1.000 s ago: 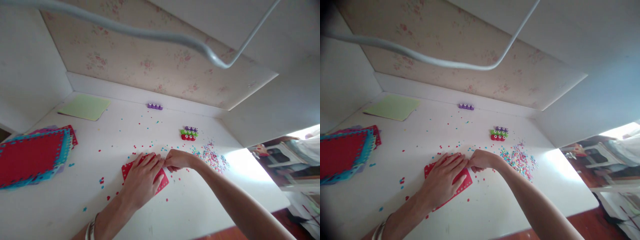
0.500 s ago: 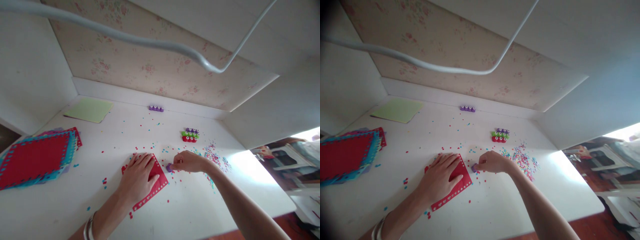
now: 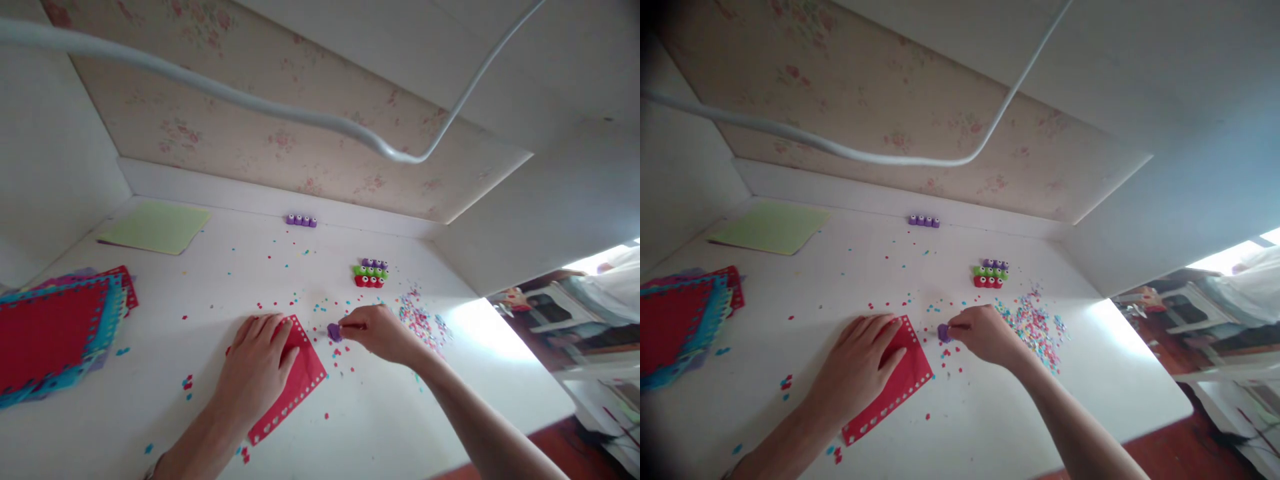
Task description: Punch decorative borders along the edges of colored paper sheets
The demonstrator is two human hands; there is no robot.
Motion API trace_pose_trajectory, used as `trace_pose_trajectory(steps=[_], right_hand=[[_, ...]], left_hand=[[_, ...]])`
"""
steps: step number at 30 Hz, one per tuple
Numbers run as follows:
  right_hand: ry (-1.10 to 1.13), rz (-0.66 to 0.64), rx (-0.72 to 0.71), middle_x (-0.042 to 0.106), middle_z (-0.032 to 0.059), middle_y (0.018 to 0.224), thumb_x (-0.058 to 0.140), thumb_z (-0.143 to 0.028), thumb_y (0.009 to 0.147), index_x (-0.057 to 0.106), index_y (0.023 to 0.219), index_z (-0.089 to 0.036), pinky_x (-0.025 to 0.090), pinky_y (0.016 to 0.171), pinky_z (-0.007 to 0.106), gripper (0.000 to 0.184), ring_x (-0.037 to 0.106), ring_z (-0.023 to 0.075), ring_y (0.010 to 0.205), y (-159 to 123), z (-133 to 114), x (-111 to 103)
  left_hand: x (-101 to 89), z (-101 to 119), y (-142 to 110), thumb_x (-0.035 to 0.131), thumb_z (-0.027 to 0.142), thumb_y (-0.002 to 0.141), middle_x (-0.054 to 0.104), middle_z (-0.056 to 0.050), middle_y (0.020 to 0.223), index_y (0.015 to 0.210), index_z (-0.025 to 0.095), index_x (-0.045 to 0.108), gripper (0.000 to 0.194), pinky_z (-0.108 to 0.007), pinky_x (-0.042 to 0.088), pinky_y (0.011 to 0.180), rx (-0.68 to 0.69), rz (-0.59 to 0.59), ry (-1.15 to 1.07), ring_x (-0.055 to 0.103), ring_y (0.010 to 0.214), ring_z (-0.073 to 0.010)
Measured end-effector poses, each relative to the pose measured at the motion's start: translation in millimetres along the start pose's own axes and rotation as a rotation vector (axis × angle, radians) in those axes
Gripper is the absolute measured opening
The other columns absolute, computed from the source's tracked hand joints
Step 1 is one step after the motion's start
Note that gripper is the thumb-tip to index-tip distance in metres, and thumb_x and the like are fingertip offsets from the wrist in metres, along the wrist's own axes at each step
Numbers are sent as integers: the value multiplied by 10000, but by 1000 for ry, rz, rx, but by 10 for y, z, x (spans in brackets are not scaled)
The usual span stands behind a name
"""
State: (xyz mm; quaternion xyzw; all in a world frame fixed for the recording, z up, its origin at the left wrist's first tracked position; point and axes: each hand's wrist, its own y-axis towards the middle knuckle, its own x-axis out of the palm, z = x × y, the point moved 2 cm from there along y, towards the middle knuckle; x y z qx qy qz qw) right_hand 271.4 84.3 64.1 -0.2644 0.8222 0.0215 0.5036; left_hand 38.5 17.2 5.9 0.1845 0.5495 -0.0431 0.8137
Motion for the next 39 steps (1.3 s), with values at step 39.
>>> trace_pose_trajectory(steps=[39], right_hand=[[-438, 230, 54, 459, 160, 1442, 523, -244, 952, 459, 1392, -140, 376, 1058, 455, 457, 491, 268, 1263, 2699, 281, -406]], left_hand=[[-100, -138, -9, 733, 329, 783, 647, -99, 1077, 1178, 193, 588, 442, -493, 465, 846, -214, -7, 16, 586, 982, -309]])
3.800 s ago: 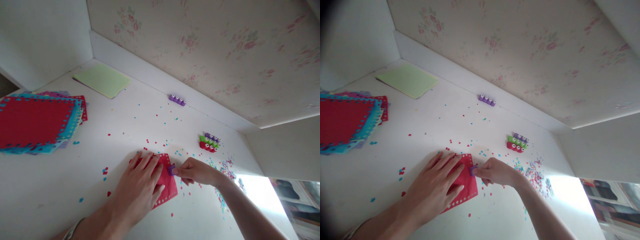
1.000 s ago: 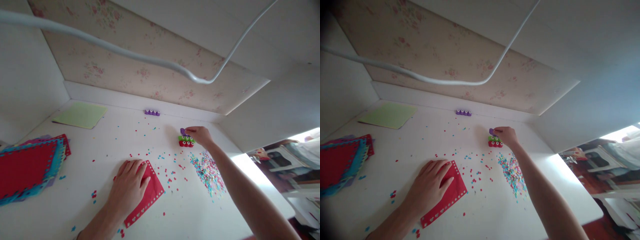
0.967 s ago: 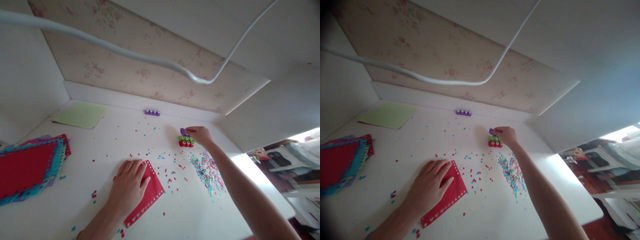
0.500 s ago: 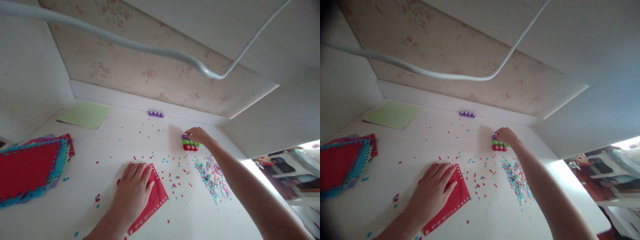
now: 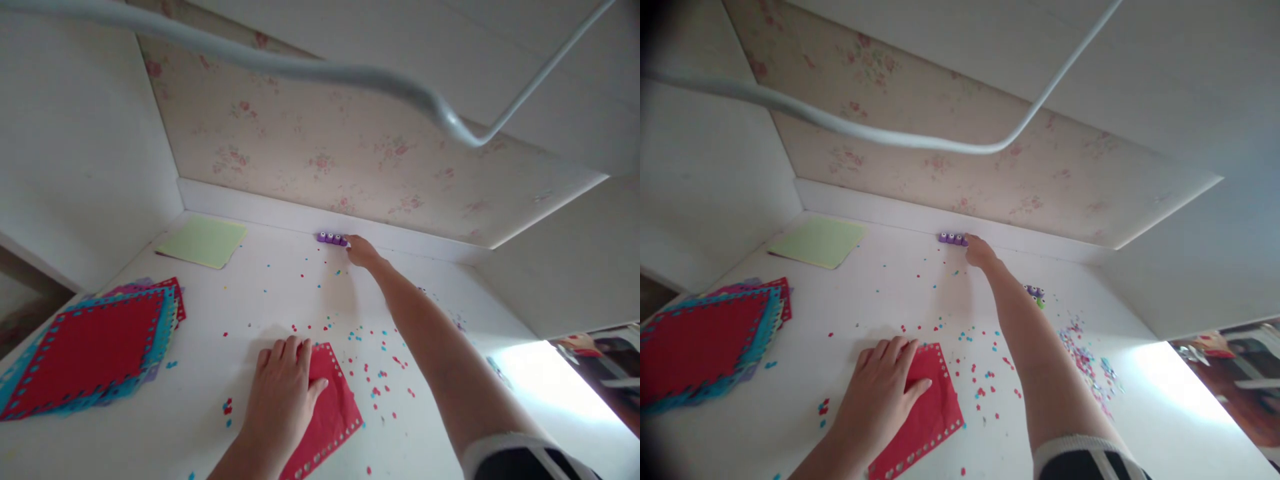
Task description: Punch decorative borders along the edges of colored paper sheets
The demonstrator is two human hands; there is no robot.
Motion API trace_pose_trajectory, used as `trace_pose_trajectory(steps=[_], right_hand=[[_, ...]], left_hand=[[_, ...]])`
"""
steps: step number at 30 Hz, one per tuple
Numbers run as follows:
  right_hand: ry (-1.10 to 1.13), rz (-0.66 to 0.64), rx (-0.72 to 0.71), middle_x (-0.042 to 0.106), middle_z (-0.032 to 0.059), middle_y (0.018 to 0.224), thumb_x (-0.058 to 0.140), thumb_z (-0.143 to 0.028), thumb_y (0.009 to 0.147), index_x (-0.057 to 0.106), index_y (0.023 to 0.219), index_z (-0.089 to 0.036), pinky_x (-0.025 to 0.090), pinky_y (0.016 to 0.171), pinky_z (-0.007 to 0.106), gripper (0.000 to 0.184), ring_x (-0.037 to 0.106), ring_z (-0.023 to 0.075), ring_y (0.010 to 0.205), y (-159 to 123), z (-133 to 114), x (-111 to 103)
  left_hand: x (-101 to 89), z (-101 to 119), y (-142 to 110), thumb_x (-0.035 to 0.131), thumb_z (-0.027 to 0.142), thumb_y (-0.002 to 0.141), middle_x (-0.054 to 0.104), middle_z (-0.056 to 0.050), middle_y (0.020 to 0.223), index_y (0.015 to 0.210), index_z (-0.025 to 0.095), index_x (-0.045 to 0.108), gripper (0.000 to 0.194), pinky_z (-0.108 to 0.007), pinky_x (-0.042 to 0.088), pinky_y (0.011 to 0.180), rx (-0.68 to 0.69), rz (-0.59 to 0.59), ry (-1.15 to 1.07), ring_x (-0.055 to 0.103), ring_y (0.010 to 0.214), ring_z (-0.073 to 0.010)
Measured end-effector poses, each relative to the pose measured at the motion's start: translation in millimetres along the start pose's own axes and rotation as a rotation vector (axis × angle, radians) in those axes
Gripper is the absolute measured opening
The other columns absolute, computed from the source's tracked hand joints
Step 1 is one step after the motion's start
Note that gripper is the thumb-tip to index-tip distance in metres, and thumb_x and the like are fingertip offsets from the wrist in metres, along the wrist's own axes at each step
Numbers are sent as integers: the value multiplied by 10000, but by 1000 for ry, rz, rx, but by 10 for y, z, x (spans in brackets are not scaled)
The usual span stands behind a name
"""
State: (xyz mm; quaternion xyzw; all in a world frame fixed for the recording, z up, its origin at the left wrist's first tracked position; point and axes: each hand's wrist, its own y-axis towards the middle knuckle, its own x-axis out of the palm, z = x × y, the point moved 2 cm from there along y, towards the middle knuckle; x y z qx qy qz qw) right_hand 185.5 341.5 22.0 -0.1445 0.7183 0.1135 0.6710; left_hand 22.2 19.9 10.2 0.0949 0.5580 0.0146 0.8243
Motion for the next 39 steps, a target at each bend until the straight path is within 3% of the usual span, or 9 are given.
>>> trace_pose_trajectory(steps=[5, 12, 14, 18, 22, 25, 29, 33, 39], right_hand=[[74, 25, 58, 565, 169, 1267, 490, -230, 955, 617, 1158, -133, 398, 994, 373, 258, 563, 257, 1142, -103, 60, 15], [323, 74, 160, 673, 159, 1044, 536, -264, 920, 569, 1100, -152, 444, 886, 406, 215, 627, 285, 1001, -573, 83, 8], [438, 112, 184, 661, 149, 1097, 511, -320, 935, 532, 1141, -169, 467, 869, 402, 257, 646, 258, 965, -833, 18, 23], [706, 149, 187, 605, 116, 1231, 373, -413, 983, 473, 1216, -201, 521, 844, 329, 331, 666, 174, 972, -1572, -190, 123], [1440, 5, 181, 676, 48, 1039, 679, -471, 819, 625, 1051, -229, 515, 916, 354, 339, 658, 184, 968, -2316, -378, 227], [1578, -86, 237, 697, 42, 1022, 747, -440, 774, 702, 1021, -245, 502, 928, 361, 318, 652, 180, 941, -2654, -453, 226], [1675, -116, 300, 718, 55, 1038, 778, -448, 743, 746, 1002, -241, 497, 934, 369, 334, 659, 186, 947, -2801, -488, 218], [1761, -144, 376, 733, 65, 1032, 793, -462, 721, 755, 1002, -233, 493, 945, 375, 365, 677, 194, 936, -2813, -498, 278], [1741, -158, 356, 742, 48, 951, 790, -404, 744, 741, 1004, -252, 528, 758, 317, 305, 686, 183, 818, -2853, -536, 337]], left_hand=[[8, -44, 11, 769, 302, 742, 647, -72, 979, 1034, 214, 619, 340, -479, 471, 824, -9, -37, -22, 597, 933, -299], [-95, -78, 46, 620, 186, 840, 689, -41, 920, 931, 213, 599, 97, -339, 486, 725, -56, -166, -293, 662, 823, -223], [-154, -103, 77, 584, 247, 868, 701, -25, 842, 897, 217, 598, 43, -313, 467, 666, -104, -204, -433, 672, 778, -219], [-253, -148, 130, 547, 371, 874, 699, -35, 787, 842, 199, 608, 185, -295, 449, 636, -145, -217, -657, 658, 736, -219], [-257, -157, 144, 543, 416, 850, 712, -38, 785, 853, 193, 646, 246, -297, 459, 634, -181, -265, -808, 658, 717, -222], [-229, -128, 141, 551, 442, 842, 721, -37, 802, 883, 193, 659, 274, -297, 470, 623, -221, -340, -915, 671, 715, -225], [-200, -74, 136, 585, 441, 840, 733, -40, 864, 915, 191, 640, 267, -280, 488, 610, -262, -465, -1098, 685, 728, -216], [-197, -54, 136, 608, 429, 837, 727, -35, 841, 888, 187, 636, 249, -276, 490, 597, -260, -488, -1154, 677, 706, -208], [-186, -29, 132, 590, 406, 850, 728, -39, 854, 960, 194, 657, 248, -284, 486, 611, -272, -532, -1138, 683, 721, -213]])
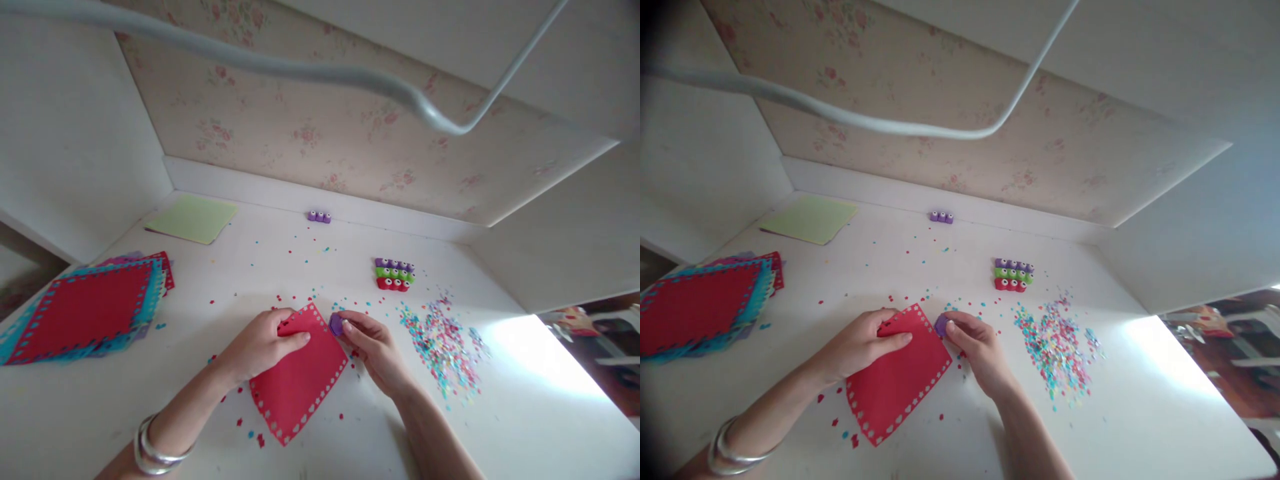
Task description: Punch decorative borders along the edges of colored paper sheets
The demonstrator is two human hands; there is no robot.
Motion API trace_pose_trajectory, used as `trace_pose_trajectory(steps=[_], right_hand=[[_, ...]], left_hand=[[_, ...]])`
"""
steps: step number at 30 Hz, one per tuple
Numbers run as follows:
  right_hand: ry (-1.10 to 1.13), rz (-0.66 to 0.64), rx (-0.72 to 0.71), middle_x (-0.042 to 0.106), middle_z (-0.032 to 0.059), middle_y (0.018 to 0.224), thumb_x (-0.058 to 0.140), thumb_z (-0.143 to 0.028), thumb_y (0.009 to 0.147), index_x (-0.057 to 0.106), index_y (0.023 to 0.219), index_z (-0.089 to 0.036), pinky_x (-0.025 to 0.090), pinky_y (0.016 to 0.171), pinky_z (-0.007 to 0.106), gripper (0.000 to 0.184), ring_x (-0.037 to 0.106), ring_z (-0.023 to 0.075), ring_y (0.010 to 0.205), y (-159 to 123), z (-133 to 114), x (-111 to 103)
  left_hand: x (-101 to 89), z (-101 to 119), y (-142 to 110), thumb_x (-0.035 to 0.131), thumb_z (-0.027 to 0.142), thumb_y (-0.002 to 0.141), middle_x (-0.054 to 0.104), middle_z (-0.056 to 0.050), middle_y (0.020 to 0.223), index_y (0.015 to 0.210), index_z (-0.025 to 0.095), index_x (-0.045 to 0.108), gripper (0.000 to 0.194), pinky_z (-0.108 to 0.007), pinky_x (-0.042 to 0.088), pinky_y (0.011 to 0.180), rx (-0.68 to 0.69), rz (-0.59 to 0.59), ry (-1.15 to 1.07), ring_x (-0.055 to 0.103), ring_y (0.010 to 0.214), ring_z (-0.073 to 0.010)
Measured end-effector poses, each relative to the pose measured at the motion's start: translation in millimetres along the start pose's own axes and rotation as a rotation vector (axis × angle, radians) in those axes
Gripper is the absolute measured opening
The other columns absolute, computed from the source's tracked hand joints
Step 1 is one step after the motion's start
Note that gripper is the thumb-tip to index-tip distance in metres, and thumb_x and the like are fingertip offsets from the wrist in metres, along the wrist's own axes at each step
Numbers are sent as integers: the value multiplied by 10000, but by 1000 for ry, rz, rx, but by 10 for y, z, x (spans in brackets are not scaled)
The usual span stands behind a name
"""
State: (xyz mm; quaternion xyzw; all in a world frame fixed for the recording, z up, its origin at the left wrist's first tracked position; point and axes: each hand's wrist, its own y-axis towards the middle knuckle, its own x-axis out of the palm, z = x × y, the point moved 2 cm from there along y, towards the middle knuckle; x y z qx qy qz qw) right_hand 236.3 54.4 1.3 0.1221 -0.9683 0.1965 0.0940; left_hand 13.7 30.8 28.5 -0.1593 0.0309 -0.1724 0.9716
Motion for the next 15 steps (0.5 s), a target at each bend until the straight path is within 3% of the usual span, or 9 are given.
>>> trace_pose_trajectory(steps=[5, 12, 15], right_hand=[[-104, -27, -73, 728, 32, 918, 771, -377, 771, 731, 1019, -250, 504, 686, 275, 282, 653, 158, 771, -7, 10, 0], [-232, -108, -199, 681, 19, 1106, 758, -309, 792, 729, 997, -283, 493, 834, 269, 208, 629, 152, 958, -11, -27, -14], [-277, -159, -202, 684, 28, 1074, 748, -316, 800, 723, 994, -273, 505, 831, 285, 200, 634, 157, 942, -18, -45, -4]], left_hand=[[5, -6, 17, 608, 407, 851, 719, -32, 839, 904, 180, 644, 236, -268, 480, 603, -24, -6, 15, 678, 729, -210], [-13, -21, 29, 598, 406, 864, 692, -12, 794, 860, 179, 620, 228, -249, 445, 579, -4, 4, 51, 646, 689, -184], [-17, -29, 39, 581, 392, 876, 686, -6, 779, 860, 182, 618, 215, -242, 424, 575, 14, 3, 113, 644, 685, -174]])
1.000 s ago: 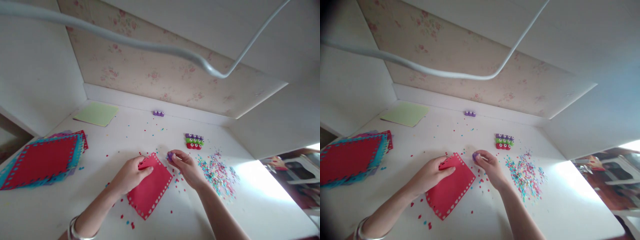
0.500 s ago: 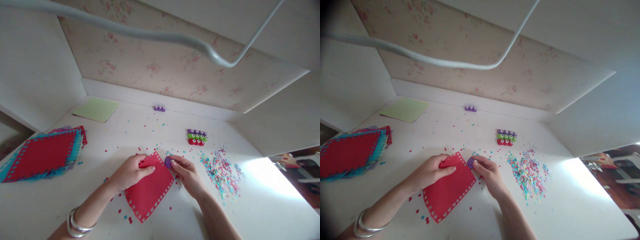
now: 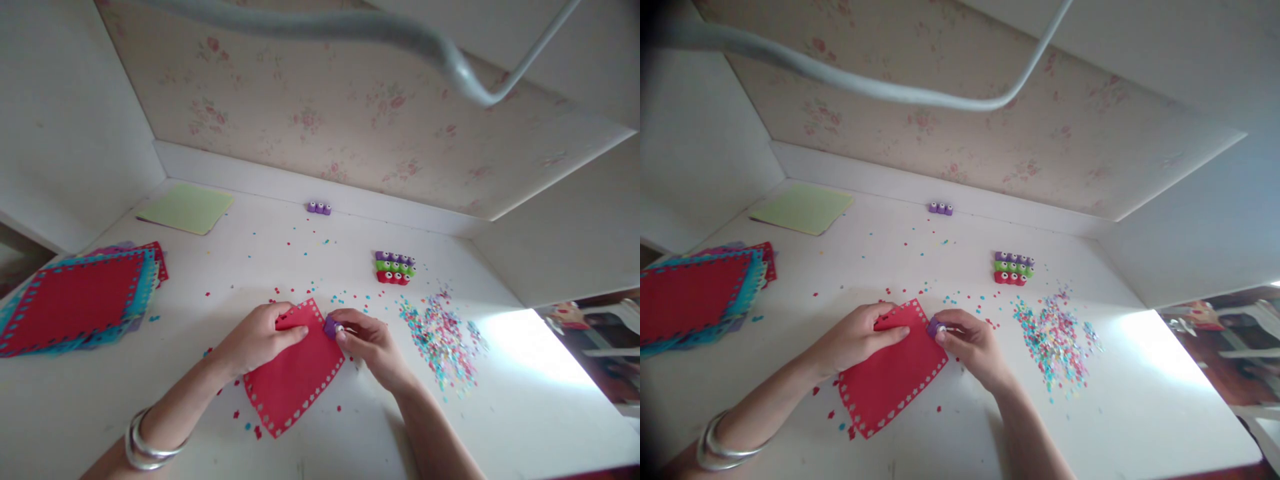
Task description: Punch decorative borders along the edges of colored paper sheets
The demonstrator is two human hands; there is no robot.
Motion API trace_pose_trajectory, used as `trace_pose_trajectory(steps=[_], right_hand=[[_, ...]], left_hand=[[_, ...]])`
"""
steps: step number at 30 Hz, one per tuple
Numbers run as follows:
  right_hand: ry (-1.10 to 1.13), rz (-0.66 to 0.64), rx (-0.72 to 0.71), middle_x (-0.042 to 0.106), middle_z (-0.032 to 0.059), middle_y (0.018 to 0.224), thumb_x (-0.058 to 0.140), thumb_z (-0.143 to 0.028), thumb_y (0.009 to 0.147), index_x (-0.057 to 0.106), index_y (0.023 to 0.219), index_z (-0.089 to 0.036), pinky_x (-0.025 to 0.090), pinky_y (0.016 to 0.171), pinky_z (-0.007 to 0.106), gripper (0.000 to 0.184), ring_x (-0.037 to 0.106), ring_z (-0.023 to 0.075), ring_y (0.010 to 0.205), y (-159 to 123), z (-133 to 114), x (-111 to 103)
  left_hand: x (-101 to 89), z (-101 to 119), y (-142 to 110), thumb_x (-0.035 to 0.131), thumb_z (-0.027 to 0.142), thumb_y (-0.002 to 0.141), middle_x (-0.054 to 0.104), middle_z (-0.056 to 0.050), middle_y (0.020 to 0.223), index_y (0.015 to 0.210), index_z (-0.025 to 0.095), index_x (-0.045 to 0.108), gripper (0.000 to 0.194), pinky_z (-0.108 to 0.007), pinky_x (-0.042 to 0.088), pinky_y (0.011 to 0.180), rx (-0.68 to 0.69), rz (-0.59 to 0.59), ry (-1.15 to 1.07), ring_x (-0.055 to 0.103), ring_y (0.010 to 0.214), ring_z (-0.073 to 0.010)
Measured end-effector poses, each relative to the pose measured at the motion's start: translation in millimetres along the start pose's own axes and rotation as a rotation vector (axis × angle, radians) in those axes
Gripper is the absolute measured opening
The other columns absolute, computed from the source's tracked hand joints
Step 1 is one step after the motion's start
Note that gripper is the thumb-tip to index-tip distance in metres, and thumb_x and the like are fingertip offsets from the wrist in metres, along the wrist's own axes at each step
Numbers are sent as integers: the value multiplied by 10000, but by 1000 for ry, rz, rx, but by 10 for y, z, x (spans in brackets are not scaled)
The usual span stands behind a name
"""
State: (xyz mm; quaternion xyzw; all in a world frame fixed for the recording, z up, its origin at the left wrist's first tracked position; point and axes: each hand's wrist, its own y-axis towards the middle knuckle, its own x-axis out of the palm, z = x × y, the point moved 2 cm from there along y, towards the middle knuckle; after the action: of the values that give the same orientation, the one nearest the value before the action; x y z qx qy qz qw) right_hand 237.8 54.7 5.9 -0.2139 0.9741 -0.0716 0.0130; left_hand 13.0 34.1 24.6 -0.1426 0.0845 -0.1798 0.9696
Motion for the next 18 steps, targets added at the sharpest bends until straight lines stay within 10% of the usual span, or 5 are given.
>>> trace_pose_trajectory(steps=[7, 18], right_hand=[[-338, 30, -80, 677, 45, 994, 703, -347, 837, 694, 1002, -242, 516, 732, 293, 196, 630, 165, 834, -54, -46, 69], [-762, -34, 74, 689, 36, 903, 515, -428, 947, 707, 1014, -235, 475, 606, 256, 281, 601, 125, 668, -65, -303, -33]], left_hand=[[46, -61, 7, 540, 340, 908, 658, 7, 715, 804, 200, 593, 182, -264, 400, 583, 168, 148, 450, 620, 662, -166], [203, 2, -130, 540, 395, 929, 613, -84, 1239, 1220, 215, 569, 343, -481, 402, 982, 421, 381, 918, 521, 1178, -290]])
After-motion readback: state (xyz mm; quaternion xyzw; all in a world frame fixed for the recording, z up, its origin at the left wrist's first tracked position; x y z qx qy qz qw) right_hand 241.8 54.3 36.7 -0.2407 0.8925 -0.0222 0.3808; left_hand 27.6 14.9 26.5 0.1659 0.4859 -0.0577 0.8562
